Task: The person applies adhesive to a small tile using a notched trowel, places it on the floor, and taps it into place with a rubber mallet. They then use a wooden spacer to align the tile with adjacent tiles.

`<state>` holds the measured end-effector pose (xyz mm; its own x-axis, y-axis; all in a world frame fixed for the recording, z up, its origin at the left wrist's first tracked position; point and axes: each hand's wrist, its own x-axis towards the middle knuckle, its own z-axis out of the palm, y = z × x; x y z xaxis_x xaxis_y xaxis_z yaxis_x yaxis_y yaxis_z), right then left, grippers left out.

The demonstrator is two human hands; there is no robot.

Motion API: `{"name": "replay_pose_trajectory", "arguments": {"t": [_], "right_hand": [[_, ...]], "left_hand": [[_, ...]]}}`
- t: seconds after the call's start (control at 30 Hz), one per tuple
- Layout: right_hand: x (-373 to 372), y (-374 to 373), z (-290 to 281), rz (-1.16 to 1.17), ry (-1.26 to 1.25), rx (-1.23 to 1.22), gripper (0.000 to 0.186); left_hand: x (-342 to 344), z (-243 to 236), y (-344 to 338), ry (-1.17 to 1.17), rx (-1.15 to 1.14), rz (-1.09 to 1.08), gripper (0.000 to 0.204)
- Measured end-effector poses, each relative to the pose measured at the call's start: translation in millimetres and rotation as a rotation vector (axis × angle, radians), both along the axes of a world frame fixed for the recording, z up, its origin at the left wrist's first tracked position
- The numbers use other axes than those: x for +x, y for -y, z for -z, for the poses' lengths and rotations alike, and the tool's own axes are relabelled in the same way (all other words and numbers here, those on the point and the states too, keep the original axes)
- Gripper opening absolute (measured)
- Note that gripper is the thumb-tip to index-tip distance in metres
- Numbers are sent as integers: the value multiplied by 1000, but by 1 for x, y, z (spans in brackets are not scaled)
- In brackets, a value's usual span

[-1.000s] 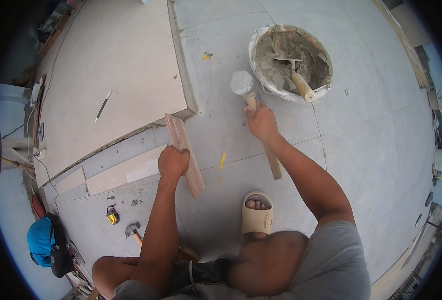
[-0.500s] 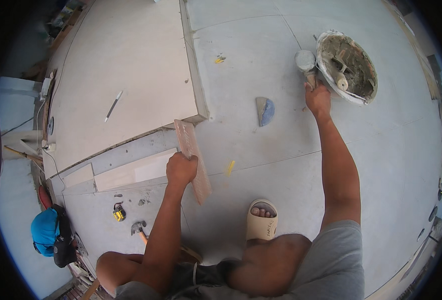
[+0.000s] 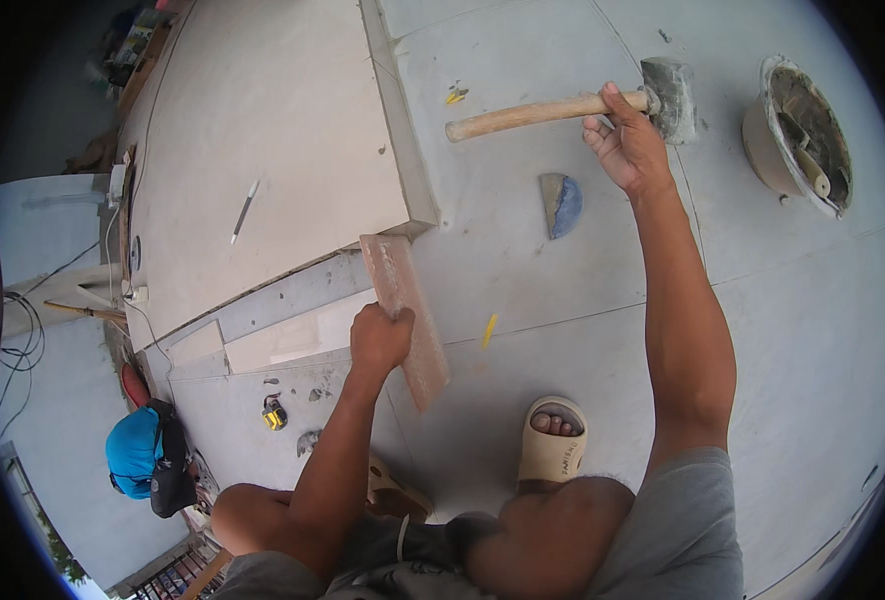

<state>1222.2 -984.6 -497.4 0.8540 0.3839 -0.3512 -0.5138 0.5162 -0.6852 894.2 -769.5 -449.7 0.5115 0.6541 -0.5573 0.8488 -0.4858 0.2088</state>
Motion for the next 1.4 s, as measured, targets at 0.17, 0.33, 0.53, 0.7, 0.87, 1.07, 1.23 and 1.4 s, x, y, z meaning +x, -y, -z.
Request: {"name": "replay_pose_trajectory", "arguments": {"t": [0.17, 0.33, 0.53, 0.7, 0.87, 1.07, 1.23, 1.4], "right_hand": [[-12, -25, 27, 34, -118, -82, 30], [-31, -37, 43, -10, -150, -103, 33], [-47, -63, 48, -23, -208, -119, 33], [-48, -66, 48, -21, -217, -106, 34], [-57, -52, 44, 40, -230, -136, 34], [-61, -63, 46, 70, -311, -101, 38], [-67, -50, 44, 61, -283, -75, 36], [-71, -50, 47, 99, -319, -120, 31]], "left_hand": [[-1, 4, 0, 24, 20, -18, 40], [-2, 5, 1, 31, 31, -7, 38], [2, 4, 2, 14, 21, -19, 38], [4, -2, 6, 21, 40, -11, 37], [5, -4, 6, 19, 18, -24, 35], [4, -3, 5, 59, -8, -33, 42], [4, -4, 5, 57, -17, -33, 40], [3, -4, 5, 62, -20, -28, 30]]}}
